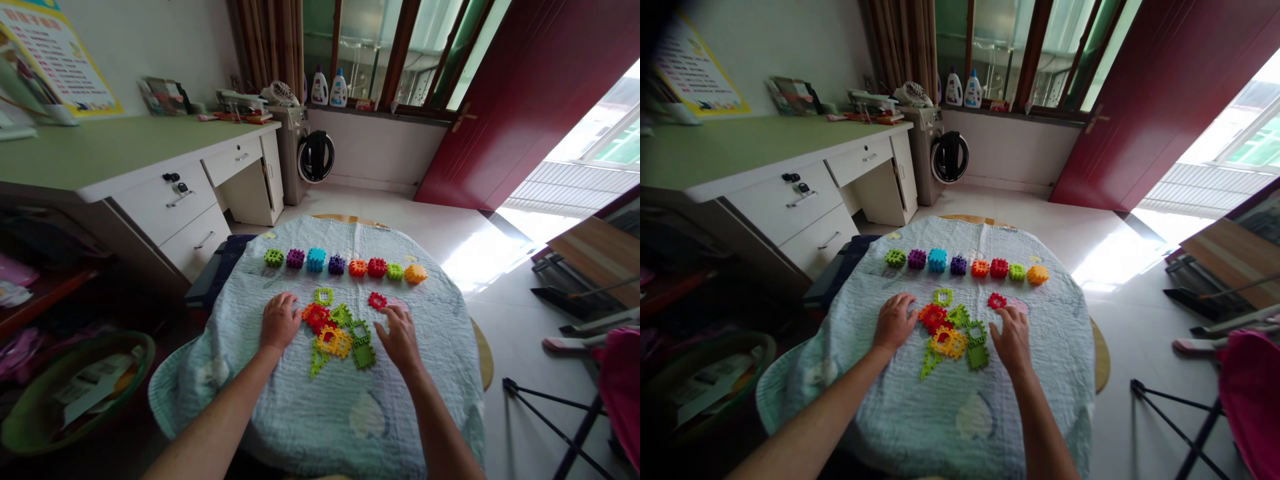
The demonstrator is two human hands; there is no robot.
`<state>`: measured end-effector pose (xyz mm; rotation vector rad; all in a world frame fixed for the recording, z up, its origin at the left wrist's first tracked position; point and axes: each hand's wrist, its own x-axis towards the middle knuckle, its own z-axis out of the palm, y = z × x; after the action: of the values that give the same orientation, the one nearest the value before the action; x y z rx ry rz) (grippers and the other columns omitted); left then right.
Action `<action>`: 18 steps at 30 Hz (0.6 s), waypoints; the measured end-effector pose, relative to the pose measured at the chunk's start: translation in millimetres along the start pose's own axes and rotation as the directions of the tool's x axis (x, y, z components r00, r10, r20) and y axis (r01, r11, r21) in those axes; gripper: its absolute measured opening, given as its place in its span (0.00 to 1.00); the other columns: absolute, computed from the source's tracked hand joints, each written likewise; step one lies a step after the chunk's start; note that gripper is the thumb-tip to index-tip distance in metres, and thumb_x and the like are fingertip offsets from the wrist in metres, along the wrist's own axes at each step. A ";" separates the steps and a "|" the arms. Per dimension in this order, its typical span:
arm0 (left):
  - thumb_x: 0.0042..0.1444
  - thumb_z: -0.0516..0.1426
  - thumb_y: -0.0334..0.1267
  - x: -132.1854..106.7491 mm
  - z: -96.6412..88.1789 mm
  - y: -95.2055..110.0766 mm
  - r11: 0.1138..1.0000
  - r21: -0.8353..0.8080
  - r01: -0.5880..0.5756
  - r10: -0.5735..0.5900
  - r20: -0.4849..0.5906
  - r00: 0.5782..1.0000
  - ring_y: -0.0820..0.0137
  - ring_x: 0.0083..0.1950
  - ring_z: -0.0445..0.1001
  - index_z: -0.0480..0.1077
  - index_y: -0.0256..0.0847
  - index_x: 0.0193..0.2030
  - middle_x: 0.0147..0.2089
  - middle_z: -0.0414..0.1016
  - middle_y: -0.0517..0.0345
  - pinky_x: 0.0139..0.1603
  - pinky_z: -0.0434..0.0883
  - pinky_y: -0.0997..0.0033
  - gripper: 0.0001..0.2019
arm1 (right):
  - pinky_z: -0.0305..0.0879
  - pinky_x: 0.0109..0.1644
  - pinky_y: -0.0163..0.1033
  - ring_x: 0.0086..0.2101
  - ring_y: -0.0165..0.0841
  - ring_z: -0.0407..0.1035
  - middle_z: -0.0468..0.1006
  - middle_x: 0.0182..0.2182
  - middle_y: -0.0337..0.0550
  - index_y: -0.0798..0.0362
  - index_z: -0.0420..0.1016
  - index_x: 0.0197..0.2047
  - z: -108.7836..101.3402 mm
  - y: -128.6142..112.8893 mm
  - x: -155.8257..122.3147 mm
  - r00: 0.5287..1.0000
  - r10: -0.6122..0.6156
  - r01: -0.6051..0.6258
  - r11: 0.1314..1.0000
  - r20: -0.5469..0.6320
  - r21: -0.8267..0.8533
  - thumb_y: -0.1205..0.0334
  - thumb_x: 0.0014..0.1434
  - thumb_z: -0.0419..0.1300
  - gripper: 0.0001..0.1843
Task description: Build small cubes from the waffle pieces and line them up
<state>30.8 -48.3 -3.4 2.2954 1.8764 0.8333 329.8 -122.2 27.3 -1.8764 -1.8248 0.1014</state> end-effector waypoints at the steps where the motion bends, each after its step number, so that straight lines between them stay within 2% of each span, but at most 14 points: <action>1: 0.55 0.54 0.34 0.0 0.0 -0.1 1.000 0.001 -0.002 0.002 0.000 1.000 0.57 0.54 0.71 0.72 0.40 0.46 0.51 0.75 0.47 0.59 0.67 0.54 0.12 | 0.60 0.55 0.49 0.50 0.45 0.66 0.74 0.50 0.54 0.55 0.75 0.50 -3.4 16.7 2.4 0.998 0.065 -0.066 0.995 -0.021 -0.069 0.60 0.56 0.61 0.17; 3: 0.55 0.54 0.34 0.2 0.0 -0.3 1.000 0.003 -0.008 0.008 0.000 1.000 0.56 0.54 0.71 0.72 0.40 0.46 0.51 0.75 0.47 0.59 0.67 0.54 0.12 | 0.62 0.50 0.48 0.48 0.47 0.67 0.74 0.50 0.56 0.56 0.74 0.53 -8.7 45.2 5.2 0.982 0.191 -0.186 0.964 0.011 -0.188 0.56 0.52 0.65 0.25; 4: 0.55 0.54 0.34 0.3 0.0 -0.5 1.000 0.004 -0.011 0.011 -0.001 1.000 0.56 0.54 0.71 0.72 0.40 0.46 0.51 0.75 0.47 0.59 0.67 0.54 0.12 | 0.62 0.48 0.47 0.47 0.47 0.67 0.74 0.49 0.55 0.55 0.75 0.53 -10.5 55.9 5.9 0.974 0.223 -0.207 0.953 0.049 -0.221 0.54 0.51 0.66 0.26; 7: 0.55 0.54 0.34 0.5 0.5 -0.9 1.000 0.012 -0.014 0.014 -0.001 1.000 0.56 0.55 0.71 0.72 0.40 0.46 0.51 0.75 0.46 0.59 0.67 0.55 0.12 | 0.60 0.45 0.42 0.43 0.42 0.68 0.76 0.44 0.51 0.52 0.77 0.49 -13.1 73.4 7.4 0.963 0.212 -0.171 0.957 0.164 -0.234 0.52 0.50 0.66 0.24; 12: 0.56 0.54 0.35 0.4 1.9 -2.0 1.000 0.019 -0.013 0.013 0.012 1.000 0.57 0.54 0.71 0.72 0.39 0.46 0.52 0.75 0.46 0.59 0.67 0.55 0.12 | 0.58 0.42 0.39 0.39 0.39 0.67 0.75 0.40 0.47 0.51 0.76 0.49 -16.4 73.2 14.4 0.962 0.179 -0.128 0.963 0.204 -0.237 0.51 0.51 0.65 0.24; 18: 0.56 0.54 0.35 0.9 2.0 -2.3 1.000 0.025 -0.016 0.016 0.010 1.000 0.56 0.55 0.71 0.72 0.38 0.46 0.51 0.75 0.46 0.59 0.67 0.54 0.13 | 0.57 0.43 0.41 0.40 0.40 0.66 0.73 0.42 0.49 0.54 0.74 0.46 -19.9 66.4 23.8 0.921 0.206 -0.115 0.954 0.329 -0.277 0.51 0.52 0.62 0.21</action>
<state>29.7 -46.3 -5.7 2.3281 1.8779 0.8028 400.5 -103.1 24.4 -2.3131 -1.9877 0.2973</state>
